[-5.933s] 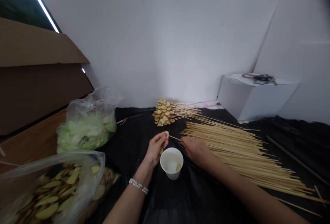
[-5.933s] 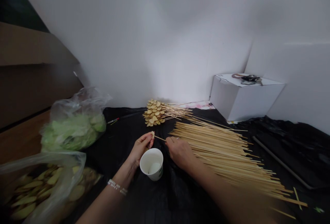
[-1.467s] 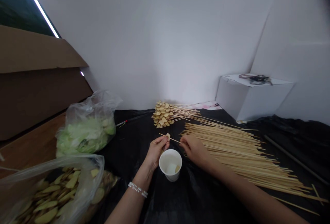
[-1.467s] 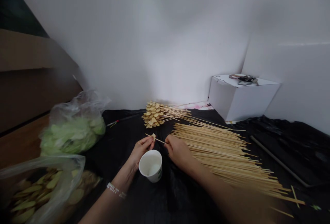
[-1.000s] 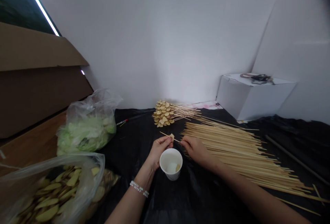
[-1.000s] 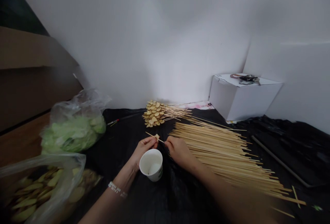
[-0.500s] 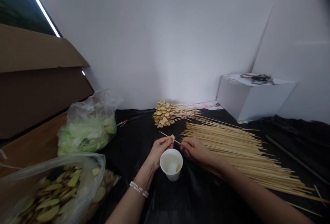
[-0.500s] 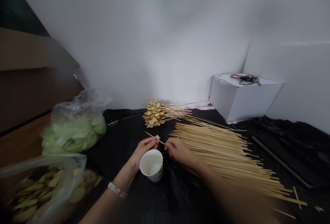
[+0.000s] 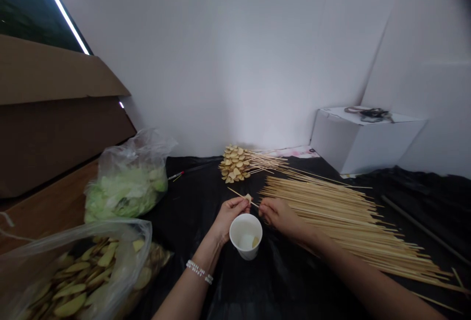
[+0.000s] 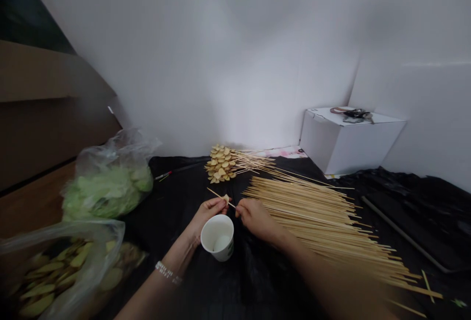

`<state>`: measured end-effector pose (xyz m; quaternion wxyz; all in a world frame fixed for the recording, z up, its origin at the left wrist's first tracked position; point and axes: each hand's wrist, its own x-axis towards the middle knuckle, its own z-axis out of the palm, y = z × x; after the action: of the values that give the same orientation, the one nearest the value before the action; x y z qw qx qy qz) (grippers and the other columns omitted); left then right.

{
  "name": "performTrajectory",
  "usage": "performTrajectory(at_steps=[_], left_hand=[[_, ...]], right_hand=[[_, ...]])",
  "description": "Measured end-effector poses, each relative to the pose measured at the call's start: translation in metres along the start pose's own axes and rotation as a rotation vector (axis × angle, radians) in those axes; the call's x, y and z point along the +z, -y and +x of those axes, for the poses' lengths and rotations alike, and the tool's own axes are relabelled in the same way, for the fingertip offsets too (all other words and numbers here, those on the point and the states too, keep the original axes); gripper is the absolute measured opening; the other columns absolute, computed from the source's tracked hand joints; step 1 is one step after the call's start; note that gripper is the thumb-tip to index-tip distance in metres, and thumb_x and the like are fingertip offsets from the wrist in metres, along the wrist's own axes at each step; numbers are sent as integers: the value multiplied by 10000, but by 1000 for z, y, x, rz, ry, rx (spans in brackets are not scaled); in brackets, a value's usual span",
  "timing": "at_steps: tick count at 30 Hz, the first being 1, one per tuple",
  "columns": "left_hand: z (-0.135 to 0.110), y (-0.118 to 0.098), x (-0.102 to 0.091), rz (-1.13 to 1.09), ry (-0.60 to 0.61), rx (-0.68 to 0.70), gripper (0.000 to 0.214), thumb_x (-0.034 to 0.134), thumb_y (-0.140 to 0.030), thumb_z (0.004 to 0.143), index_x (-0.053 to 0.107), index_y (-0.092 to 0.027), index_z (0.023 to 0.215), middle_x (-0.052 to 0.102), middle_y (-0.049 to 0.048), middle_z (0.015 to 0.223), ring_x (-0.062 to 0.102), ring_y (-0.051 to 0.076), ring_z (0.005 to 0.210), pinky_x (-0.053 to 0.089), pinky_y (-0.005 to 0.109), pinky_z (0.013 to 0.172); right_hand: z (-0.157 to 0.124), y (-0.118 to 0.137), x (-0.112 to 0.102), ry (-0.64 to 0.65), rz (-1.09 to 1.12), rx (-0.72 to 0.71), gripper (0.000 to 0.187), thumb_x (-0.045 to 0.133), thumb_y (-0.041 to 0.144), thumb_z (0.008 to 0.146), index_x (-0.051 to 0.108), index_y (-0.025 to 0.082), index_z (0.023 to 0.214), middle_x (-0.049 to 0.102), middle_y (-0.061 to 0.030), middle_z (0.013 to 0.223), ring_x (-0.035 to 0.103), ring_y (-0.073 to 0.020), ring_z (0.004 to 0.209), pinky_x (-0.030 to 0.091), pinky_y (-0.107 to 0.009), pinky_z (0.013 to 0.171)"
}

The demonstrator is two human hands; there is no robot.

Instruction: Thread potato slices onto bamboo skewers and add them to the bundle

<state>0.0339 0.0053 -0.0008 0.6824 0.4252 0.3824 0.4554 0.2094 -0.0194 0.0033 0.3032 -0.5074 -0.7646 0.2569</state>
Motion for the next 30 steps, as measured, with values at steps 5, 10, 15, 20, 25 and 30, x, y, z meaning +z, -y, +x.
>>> performTrajectory(at_steps=[5,10,15,20,25,30], left_hand=[[1,1,0,16,-19,5,359,830,-394,552,698,-94,699,574,-7,526,460,52,436,310,178,432],[0,-1,2,34,10,-9,361,829,-403,548,687,-91,660,574,-2,520,457,52,435,297,181,432],[-1,-3,3,52,6,-13,357,843,-377,528,705,-94,696,591,2,543,474,60,455,305,188,448],[0,2,2,58,12,-33,331,825,-385,563,688,-95,647,577,-4,530,461,54,442,305,187,442],[0,6,2,15,25,-46,321,843,-335,547,710,-88,703,625,17,593,509,63,482,347,172,459],[0,1,1,-109,-16,-36,247,801,-287,632,713,-84,743,607,11,551,498,53,443,373,152,431]], right_hand=[[-4,0,2,-175,-202,-93,156,444,251,915,552,180,829,608,-21,773,519,-135,684,321,-238,615],[-6,0,5,-198,-465,-185,249,327,208,956,544,169,840,601,-62,806,518,-150,696,289,-264,609],[-2,-1,2,-82,-314,-110,265,348,209,950,539,187,767,611,-24,719,524,-133,653,294,-252,597],[-2,-1,3,-56,-220,-76,249,370,217,945,539,190,763,621,-16,740,531,-129,674,310,-242,612],[-4,1,6,-127,-348,-130,248,366,247,951,537,196,779,620,-24,757,521,-136,672,277,-261,603],[-4,1,5,-193,-305,-114,271,355,275,958,533,201,766,608,-14,724,513,-133,648,282,-257,600]])
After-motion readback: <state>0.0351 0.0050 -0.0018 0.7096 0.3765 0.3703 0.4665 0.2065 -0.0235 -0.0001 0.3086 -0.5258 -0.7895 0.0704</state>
